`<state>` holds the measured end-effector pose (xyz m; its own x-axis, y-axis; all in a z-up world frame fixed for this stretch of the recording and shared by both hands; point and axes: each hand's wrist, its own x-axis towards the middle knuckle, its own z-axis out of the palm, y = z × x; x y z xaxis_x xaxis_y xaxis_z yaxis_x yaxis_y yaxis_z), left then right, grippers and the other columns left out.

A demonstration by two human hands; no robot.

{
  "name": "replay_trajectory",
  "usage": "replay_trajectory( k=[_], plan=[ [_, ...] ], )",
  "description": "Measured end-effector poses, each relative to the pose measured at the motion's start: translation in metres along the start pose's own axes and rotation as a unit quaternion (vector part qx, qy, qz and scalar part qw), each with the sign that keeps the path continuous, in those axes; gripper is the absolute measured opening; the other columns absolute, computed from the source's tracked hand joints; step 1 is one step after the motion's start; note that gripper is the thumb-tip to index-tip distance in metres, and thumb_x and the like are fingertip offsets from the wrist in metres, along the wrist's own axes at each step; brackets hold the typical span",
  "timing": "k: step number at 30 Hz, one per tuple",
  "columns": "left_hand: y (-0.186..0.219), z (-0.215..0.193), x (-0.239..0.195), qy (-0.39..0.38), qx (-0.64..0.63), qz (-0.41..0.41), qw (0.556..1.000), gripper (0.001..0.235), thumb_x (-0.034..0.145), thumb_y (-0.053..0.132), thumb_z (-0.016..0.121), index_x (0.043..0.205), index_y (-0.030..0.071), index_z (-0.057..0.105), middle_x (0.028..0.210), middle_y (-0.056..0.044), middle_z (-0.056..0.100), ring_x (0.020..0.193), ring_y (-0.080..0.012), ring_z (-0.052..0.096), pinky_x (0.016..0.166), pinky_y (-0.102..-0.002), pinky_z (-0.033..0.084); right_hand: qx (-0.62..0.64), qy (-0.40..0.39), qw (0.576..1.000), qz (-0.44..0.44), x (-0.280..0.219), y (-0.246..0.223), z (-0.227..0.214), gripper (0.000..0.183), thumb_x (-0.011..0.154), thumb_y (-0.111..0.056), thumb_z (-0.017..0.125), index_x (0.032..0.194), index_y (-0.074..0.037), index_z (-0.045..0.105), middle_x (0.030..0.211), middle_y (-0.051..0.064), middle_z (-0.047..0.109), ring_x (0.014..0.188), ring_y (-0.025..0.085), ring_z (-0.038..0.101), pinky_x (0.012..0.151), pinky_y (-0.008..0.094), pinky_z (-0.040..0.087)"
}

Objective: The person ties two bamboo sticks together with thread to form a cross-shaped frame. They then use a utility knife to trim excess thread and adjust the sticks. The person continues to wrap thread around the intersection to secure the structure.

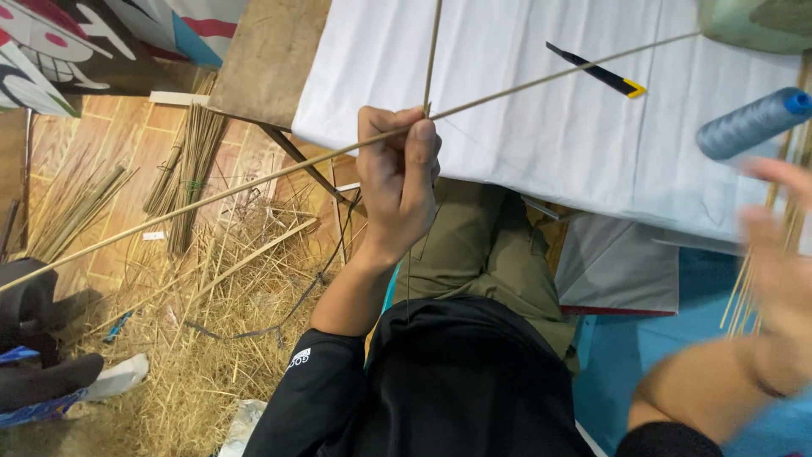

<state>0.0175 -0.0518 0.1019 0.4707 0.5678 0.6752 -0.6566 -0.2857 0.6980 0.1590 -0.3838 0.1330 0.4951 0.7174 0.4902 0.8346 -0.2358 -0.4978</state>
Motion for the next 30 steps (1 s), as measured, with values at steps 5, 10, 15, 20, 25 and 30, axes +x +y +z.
replay_trajectory(
  k=[5, 10, 15, 20, 25, 30],
  plan=[
    [0.011, 0.007, -0.008, -0.015, 0.004, -0.001, 1.0, 0.006, 0.11, 0.012, 0.047, 0.109, 0.006, 0.048, 0.056, 0.004, 0.047, 0.043, -0.0064, 0.045, 0.043, -0.018, 0.037, 0.116, -0.037, 0.992, -0.042, 0.087, -0.092, 0.11, 0.051, 0.109, -0.018, 0.052, 0.142, 0.02, 0.047, 0.129, 0.045, 0.053, 0.125, 0.064, 0.05, 0.106, 0.067, 0.038],
    [0.012, -0.001, -0.017, 0.011, -0.002, 0.0, 1.0, 0.01, 0.108, 0.007, 0.051, 0.112, -0.002, 0.052, 0.055, -0.001, 0.047, 0.043, -0.0075, 0.042, 0.045, -0.021, 0.035, 0.636, -0.067, 0.752, 0.158, 0.108, -0.111, 0.166, 0.044, 0.106, -0.037, 0.052, 0.123, 0.004, 0.058, 0.07, -0.005, 0.031, 0.058, 0.001, 0.033, 0.048, 0.012, 0.031],
    [0.013, -0.014, -0.018, 0.028, -0.034, -0.025, 0.999, 0.016, 0.11, 0.015, 0.048, 0.12, 0.001, 0.049, 0.059, -0.003, 0.052, 0.045, -0.0084, 0.042, 0.044, -0.021, 0.036, 0.654, -0.039, 0.743, 0.136, 0.094, -0.11, 0.173, 0.025, 0.109, -0.017, 0.05, 0.106, 0.006, 0.055, 0.061, -0.005, 0.024, 0.05, 0.001, 0.022, 0.039, 0.014, 0.024],
    [0.015, -0.016, -0.022, 0.026, -0.065, -0.019, 0.997, 0.026, 0.113, 0.022, 0.045, 0.133, 0.006, 0.046, 0.065, -0.007, 0.055, 0.044, -0.0111, 0.044, 0.041, -0.022, 0.037, 0.624, -0.043, 0.773, 0.107, 0.09, -0.107, 0.165, 0.024, 0.107, -0.012, 0.05, 0.101, 0.009, 0.059, 0.056, -0.004, 0.027, 0.044, 0.001, 0.023, 0.034, 0.015, 0.026],
    [0.004, -0.013, -0.029, 0.032, -0.05, -0.002, 0.998, 0.03, 0.114, 0.017, 0.045, 0.14, 0.001, 0.048, 0.068, -0.009, 0.056, 0.044, -0.0106, 0.042, 0.04, -0.022, 0.037, 0.645, -0.009, 0.759, 0.085, 0.096, -0.113, 0.151, 0.02, 0.107, -0.006, 0.045, 0.104, 0.011, 0.055, 0.057, -0.004, 0.021, 0.048, 0.0, 0.02, 0.038, 0.013, 0.024],
    [0.004, -0.013, -0.032, 0.025, -0.029, 0.006, 0.999, 0.028, 0.111, 0.01, 0.046, 0.138, 0.001, 0.048, 0.07, -0.008, 0.057, 0.044, -0.0102, 0.044, 0.041, -0.022, 0.039, 0.648, 0.002, 0.758, 0.069, 0.1, -0.115, 0.144, 0.019, 0.104, -0.006, 0.045, 0.102, 0.009, 0.055, 0.056, -0.004, 0.023, 0.046, 0.0, 0.022, 0.038, 0.015, 0.025]
  ],
)
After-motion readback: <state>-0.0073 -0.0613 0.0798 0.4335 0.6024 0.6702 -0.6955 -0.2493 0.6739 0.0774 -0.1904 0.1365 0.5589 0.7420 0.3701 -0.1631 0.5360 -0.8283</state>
